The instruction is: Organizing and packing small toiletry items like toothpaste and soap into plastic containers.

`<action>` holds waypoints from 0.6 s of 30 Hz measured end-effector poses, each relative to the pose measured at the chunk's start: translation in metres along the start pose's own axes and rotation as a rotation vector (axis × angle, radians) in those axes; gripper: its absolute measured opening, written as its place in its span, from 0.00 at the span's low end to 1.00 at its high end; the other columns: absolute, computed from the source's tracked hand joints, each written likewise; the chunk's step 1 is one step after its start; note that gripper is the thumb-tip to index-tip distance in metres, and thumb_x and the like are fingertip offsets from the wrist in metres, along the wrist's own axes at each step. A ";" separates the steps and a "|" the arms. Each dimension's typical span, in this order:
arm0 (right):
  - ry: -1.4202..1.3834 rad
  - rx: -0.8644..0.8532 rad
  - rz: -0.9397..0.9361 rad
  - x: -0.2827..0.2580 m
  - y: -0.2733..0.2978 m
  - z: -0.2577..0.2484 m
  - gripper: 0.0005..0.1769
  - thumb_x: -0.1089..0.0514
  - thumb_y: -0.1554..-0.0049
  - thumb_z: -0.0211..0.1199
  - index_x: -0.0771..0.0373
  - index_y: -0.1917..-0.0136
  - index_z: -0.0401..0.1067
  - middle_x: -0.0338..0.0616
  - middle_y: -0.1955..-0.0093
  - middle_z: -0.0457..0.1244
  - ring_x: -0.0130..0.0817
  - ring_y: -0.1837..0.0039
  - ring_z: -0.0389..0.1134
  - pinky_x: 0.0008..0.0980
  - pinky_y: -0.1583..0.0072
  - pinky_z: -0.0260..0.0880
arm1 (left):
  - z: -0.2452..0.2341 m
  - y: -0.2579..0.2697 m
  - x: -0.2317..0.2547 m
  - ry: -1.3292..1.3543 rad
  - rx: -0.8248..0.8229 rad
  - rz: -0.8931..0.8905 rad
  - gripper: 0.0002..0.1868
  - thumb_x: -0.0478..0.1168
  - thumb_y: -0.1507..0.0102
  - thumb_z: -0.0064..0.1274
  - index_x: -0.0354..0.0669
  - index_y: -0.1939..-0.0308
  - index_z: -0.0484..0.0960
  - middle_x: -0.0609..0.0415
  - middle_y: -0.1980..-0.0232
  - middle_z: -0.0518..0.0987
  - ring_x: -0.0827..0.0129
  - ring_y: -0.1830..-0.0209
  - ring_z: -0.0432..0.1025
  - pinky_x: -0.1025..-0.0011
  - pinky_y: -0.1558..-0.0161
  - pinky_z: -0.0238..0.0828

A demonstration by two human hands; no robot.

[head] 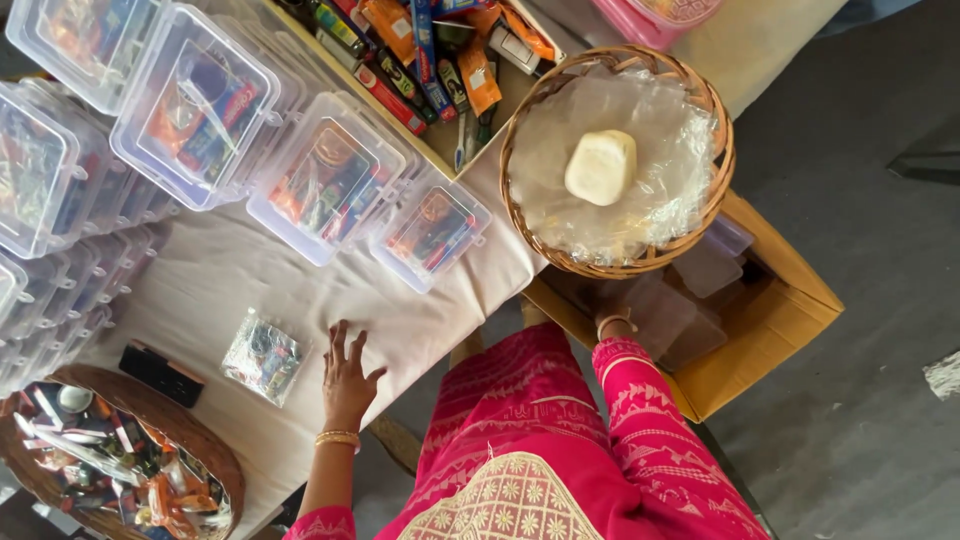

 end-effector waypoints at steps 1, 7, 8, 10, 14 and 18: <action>0.004 0.001 -0.002 0.000 0.001 -0.002 0.22 0.53 0.33 0.45 0.57 0.31 0.71 0.52 0.30 0.64 0.50 0.31 0.67 0.50 0.35 0.70 | 0.000 0.001 -0.001 0.003 0.002 -0.004 0.41 0.43 0.50 0.70 0.51 0.34 0.70 0.54 0.18 0.49 0.57 0.16 0.41 0.46 0.25 0.51; 0.161 -0.079 -0.077 -0.008 -0.001 -0.005 0.24 0.53 0.32 0.45 0.54 0.25 0.64 0.50 0.25 0.60 0.50 0.28 0.64 0.51 0.34 0.69 | 0.002 -0.002 -0.003 0.003 -0.003 -0.010 0.41 0.44 0.50 0.70 0.52 0.34 0.70 0.54 0.18 0.50 0.57 0.16 0.42 0.48 0.24 0.51; 0.133 -0.074 -0.089 -0.008 -0.001 -0.006 0.24 0.53 0.33 0.45 0.53 0.26 0.64 0.50 0.27 0.61 0.50 0.28 0.64 0.51 0.34 0.69 | 0.004 -0.002 -0.004 -0.001 -0.011 -0.016 0.42 0.44 0.50 0.70 0.52 0.34 0.70 0.54 0.18 0.50 0.57 0.16 0.42 0.48 0.24 0.50; 0.107 -0.073 -0.101 -0.008 -0.006 -0.002 0.24 0.53 0.33 0.44 0.52 0.26 0.65 0.51 0.28 0.62 0.50 0.29 0.65 0.51 0.34 0.69 | 0.006 -0.002 -0.006 -0.005 -0.021 -0.024 0.42 0.44 0.50 0.71 0.52 0.33 0.69 0.54 0.19 0.50 0.57 0.17 0.42 0.47 0.24 0.50; -0.141 0.034 -0.064 -0.027 0.045 -0.062 0.22 0.47 0.32 0.44 0.54 0.33 0.72 0.51 0.33 0.65 0.51 0.32 0.67 0.51 0.36 0.69 | 0.003 -0.002 -0.002 0.003 -0.014 -0.013 0.41 0.43 0.50 0.70 0.52 0.34 0.70 0.54 0.18 0.50 0.56 0.16 0.42 0.48 0.24 0.50; -0.142 0.080 -0.130 -0.032 0.024 -0.057 0.24 0.46 0.34 0.46 0.58 0.44 0.81 0.54 0.44 0.72 0.49 0.40 0.73 0.45 0.38 0.73 | 0.006 -0.001 -0.008 0.002 -0.014 -0.025 0.43 0.44 0.51 0.71 0.52 0.33 0.70 0.55 0.18 0.50 0.56 0.16 0.41 0.48 0.24 0.49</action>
Point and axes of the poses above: each hand's wrist, its own y-axis away from the middle knuckle, its own z-axis out of the palm, x = y × z, the point moved 10 cm from there along -y, towards the middle knuckle
